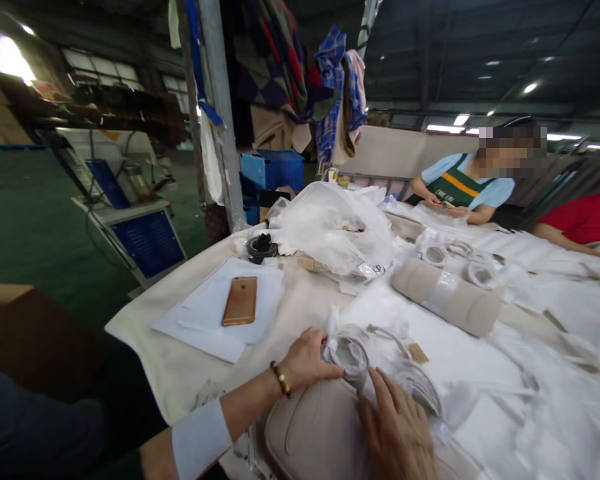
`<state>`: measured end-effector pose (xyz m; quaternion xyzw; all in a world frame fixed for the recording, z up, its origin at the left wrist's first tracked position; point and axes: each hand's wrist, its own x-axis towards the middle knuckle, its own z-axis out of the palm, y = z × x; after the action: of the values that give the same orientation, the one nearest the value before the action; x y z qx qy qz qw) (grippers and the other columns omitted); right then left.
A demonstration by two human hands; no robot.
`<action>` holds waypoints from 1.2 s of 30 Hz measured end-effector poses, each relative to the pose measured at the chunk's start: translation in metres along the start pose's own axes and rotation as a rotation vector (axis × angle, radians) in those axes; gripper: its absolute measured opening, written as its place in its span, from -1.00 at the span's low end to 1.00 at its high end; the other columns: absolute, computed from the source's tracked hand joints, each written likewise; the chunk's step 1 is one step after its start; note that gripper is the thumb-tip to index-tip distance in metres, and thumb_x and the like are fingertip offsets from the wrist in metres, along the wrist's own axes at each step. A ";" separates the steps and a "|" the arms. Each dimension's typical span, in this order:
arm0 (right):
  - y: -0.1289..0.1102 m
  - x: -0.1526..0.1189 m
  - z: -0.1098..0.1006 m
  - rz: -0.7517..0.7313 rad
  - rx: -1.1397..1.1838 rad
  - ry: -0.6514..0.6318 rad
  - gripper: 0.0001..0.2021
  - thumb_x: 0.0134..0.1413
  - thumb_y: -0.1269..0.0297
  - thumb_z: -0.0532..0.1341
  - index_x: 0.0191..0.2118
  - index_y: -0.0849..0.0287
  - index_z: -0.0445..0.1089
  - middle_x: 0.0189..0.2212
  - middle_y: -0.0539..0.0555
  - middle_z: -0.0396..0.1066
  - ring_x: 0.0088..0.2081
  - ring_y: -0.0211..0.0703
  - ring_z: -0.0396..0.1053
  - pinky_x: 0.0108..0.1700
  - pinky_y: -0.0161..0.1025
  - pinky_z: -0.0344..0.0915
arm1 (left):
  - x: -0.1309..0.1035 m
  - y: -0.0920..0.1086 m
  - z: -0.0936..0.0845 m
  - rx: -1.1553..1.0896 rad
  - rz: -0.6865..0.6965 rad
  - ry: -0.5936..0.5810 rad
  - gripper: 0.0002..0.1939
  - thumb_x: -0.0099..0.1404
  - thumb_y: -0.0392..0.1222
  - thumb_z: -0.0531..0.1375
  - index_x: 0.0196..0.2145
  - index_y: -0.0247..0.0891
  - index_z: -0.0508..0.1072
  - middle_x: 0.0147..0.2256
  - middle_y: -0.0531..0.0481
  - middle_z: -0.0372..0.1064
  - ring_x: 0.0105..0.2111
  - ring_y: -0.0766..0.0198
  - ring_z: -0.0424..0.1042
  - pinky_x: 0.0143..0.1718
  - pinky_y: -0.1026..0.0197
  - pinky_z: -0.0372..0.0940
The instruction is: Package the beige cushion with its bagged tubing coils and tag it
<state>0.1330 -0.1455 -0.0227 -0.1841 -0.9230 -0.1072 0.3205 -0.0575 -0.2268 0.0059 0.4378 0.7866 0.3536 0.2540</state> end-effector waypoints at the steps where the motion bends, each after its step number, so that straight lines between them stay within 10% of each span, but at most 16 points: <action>1: -0.002 0.007 0.004 0.037 -0.002 -0.003 -0.62 0.23 0.17 -0.07 -0.01 0.32 0.26 -0.20 0.24 0.44 -0.23 0.00 0.39 -0.28 -0.13 0.27 | 0.003 0.002 0.001 0.025 -0.010 0.004 -0.37 -0.20 0.04 0.36 -0.21 -0.42 0.38 -0.21 -0.20 0.29 -0.20 -0.02 0.27 -0.15 0.05 0.20; 11: -0.023 0.025 0.025 0.240 0.071 0.008 -0.69 0.27 0.20 -0.11 -0.31 0.19 0.31 -0.49 0.09 0.38 -0.44 -0.11 0.29 -0.39 -0.19 0.18 | 0.002 0.002 0.014 0.111 0.055 -0.005 -0.71 0.03 -0.09 0.23 -0.33 -0.32 0.31 -0.28 -0.11 0.24 -0.19 0.04 0.26 -0.13 0.05 0.16; 16: -0.003 0.004 -0.008 0.188 0.093 0.068 -0.74 0.17 0.28 0.08 -0.04 0.17 0.29 -0.14 0.16 0.39 -0.13 -0.07 0.32 -0.12 -0.14 0.26 | 0.000 -0.005 0.002 -0.003 0.062 -0.076 -0.46 0.01 0.01 0.19 -0.11 -0.41 0.30 -0.17 -0.20 0.29 -0.17 0.04 0.31 -0.12 0.08 0.22; 24: 0.010 -0.077 -0.036 1.265 0.610 -0.084 -0.29 0.05 -0.19 -0.04 0.16 0.30 0.09 0.04 0.29 0.29 0.11 0.10 0.20 0.10 -0.02 0.19 | -0.011 -0.021 -0.004 -0.405 -0.048 -0.263 -0.02 -0.08 0.17 0.28 0.18 -0.41 0.05 0.18 -0.20 0.07 0.16 0.01 0.07 0.19 0.13 -0.04; 36: 0.016 -0.062 -0.049 1.464 0.983 -0.203 -0.31 -0.18 -0.21 0.18 0.02 0.17 0.29 0.00 0.17 0.35 0.05 0.11 0.25 0.11 0.02 0.14 | -0.020 -0.009 -0.017 -0.659 -0.218 -0.410 -0.20 -0.18 0.02 0.38 -0.01 -0.37 0.27 -0.01 -0.18 0.33 -0.01 -0.02 0.31 -0.02 0.12 0.26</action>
<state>0.2117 -0.1637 -0.0232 -0.5784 -0.5396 0.5501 0.2679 -0.0643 -0.2536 0.0110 0.3084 0.6058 0.4632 0.5686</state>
